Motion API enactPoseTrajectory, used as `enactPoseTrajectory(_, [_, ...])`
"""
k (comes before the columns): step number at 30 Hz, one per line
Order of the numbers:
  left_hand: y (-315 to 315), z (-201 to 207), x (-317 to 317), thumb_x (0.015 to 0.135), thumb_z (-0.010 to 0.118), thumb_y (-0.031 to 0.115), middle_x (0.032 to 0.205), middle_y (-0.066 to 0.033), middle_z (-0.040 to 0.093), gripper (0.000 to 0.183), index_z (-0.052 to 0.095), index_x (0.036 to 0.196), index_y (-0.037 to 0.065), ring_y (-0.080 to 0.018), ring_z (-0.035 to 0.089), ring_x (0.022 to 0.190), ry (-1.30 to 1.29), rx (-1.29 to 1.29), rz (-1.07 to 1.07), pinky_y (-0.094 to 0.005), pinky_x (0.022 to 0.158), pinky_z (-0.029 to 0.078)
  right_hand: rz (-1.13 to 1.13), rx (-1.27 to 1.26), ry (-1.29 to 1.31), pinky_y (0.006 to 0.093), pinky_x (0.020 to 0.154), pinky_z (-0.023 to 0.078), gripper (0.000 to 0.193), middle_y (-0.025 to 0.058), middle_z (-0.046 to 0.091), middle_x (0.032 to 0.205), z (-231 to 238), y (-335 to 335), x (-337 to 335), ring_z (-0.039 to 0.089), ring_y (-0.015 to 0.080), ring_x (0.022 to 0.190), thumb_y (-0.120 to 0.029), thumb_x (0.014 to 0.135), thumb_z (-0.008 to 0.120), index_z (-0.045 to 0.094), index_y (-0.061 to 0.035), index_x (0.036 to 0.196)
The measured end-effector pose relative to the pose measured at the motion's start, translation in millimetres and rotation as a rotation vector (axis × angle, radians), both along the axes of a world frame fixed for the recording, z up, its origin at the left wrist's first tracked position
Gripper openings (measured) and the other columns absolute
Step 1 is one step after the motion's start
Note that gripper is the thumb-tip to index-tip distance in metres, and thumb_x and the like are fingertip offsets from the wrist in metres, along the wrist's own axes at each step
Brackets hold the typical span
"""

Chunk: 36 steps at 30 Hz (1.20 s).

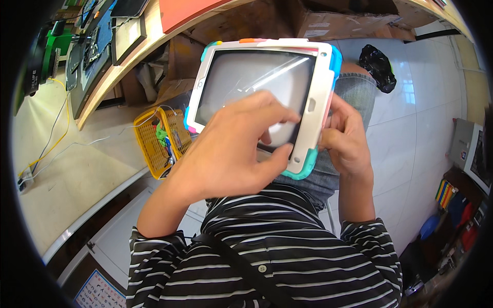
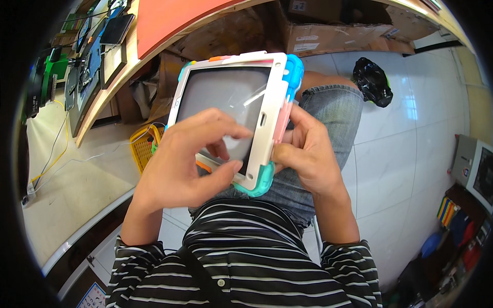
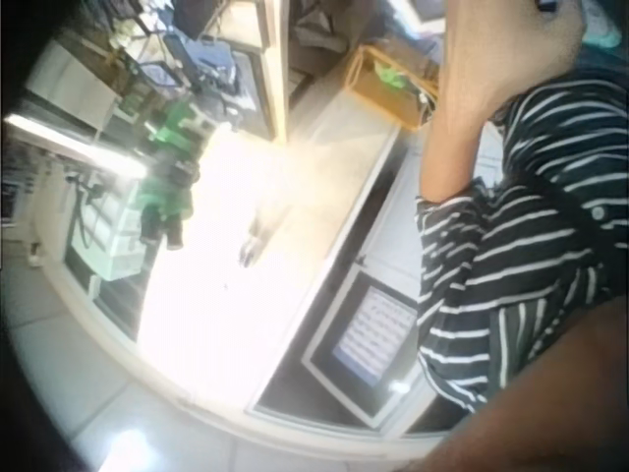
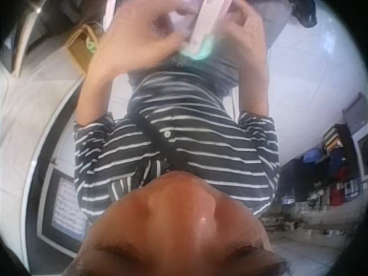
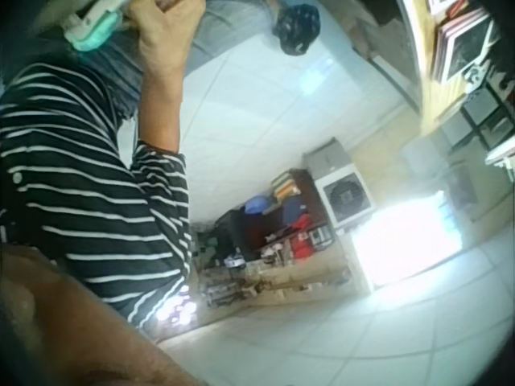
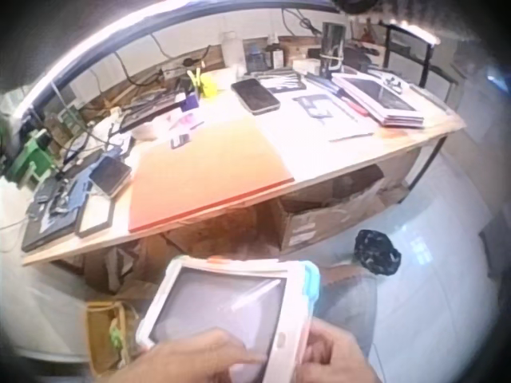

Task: The person removes a colorful protective case from a white tablet by hand, then opens the tablet to reveal its internal components. The case is placed on the table, and the tablet is held open to show the battery and circuitry.

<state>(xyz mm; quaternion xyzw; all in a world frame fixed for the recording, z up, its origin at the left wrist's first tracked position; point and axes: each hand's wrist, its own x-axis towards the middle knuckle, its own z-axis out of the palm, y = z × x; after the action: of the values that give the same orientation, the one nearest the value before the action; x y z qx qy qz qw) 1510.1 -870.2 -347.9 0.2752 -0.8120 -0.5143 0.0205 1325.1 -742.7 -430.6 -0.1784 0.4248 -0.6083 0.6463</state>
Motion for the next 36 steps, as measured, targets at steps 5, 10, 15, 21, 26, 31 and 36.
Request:
enactPoseTrajectory(5, [12, -7, 22, 0.077, 0.076, -0.001, 0.095, -0.0094, 0.066, 0.028, 0.071, 0.104, 0.004, -0.028, 0.066, 0.082, 0.091, -0.263, -0.167, -0.0363, 0.071, 0.054, -0.034, -0.032, 0.004, 0.0281, 0.059, 0.064, 0.073, 0.0188, 0.074, 0.101, 2, -4, -5, 0.075, 0.0184, 0.074, 0.004, 0.081, 0.06, 0.035, 0.0135, 0.149])
enactPoseTrajectory(10, [8, -5, 21, 0.078, 0.076, -0.001, 0.094, -0.0079, 0.066, 0.024, 0.07, 0.101, 0.004, -0.0287, 0.066, 0.083, 0.101, -0.403, -0.283, -0.0388, 0.071, 0.054, -0.03, -0.044, 0.004, 0.0271, 0.055, 0.063, 0.071, 0.0184, 0.074, 0.1, -1, -6, -9, 0.074, 0.0172, 0.07, 0.005, 0.081, 0.058, 0.036, 0.014, 0.148])
enactPoseTrajectory(15, [3, 0, 13, 0.075, 0.077, 0.002, 0.089, -0.0066, 0.061, 0.023, 0.066, 0.095, 0.004, -0.0265, 0.063, 0.076, 0.073, -0.508, -0.381, -0.0381, 0.065, 0.053, -0.06, -0.009, -0.04, 0.0249, 0.05, 0.06, 0.066, 0.017, 0.073, 0.1, 2, -9, -11, 0.072, 0.0149, 0.065, 0.005, 0.083, 0.054, 0.037, 0.0154, 0.147])
enactPoseTrajectory(21, [6, 20, 2, 0.07, 0.075, 0.004, 0.08, -0.0053, 0.054, 0.023, 0.062, 0.089, 0.006, -0.0238, 0.059, 0.07, 0.037, -0.753, -0.402, -0.0363, 0.059, 0.051, -0.121, -0.026, -0.209, 0.0256, 0.046, 0.059, 0.061, 0.0175, 0.072, 0.098, 1, -14, -15, 0.07, 0.0153, 0.058, 0.002, 0.087, 0.052, 0.038, 0.016, 0.144])
enactPoseTrajectory(26, [-15, 35, -4, 0.07, 0.074, 0.005, 0.078, -0.0042, 0.055, 0.022, 0.063, 0.089, 0.008, -0.0237, 0.061, 0.069, 0.029, -0.732, -0.473, -0.0358, 0.058, 0.051, -0.126, -0.026, -0.287, 0.0314, 0.045, 0.063, 0.049, 0.0185, 0.07, 0.096, 5, -20, -14, 0.071, 0.0196, 0.059, -0.002, 0.089, 0.05, 0.044, 0.0134, 0.135])
enactPoseTrajectory(31, [-38, 37, -10, 0.07, 0.075, 0.008, 0.078, -0.0045, 0.055, 0.022, 0.062, 0.087, 0.008, -0.0244, 0.062, 0.069, 0.086, -0.688, -0.591, -0.0367, 0.059, 0.051, -0.137, -0.035, -0.368, 0.0351, 0.049, 0.067, 0.044, 0.0193, 0.07, 0.096, 2, -21, -12, 0.072, 0.0197, 0.062, -0.004, 0.091, 0.05, 0.045, 0.0122, 0.132])
enactPoseTrajectory(36, [-18, 37, -16, 0.069, 0.075, 0.011, 0.075, -0.0055, 0.05, 0.027, 0.054, 0.085, 0.008, -0.0243, 0.059, 0.069, -0.003, -0.878, -0.528, -0.0368, 0.054, 0.047, -0.127, -0.08, -0.44, 0.0361, 0.05, 0.067, 0.042, 0.0194, 0.07, 0.095, 1, -21, -11, 0.071, 0.0178, 0.063, -0.006, 0.093, 0.05, 0.045, 0.0123, 0.131])
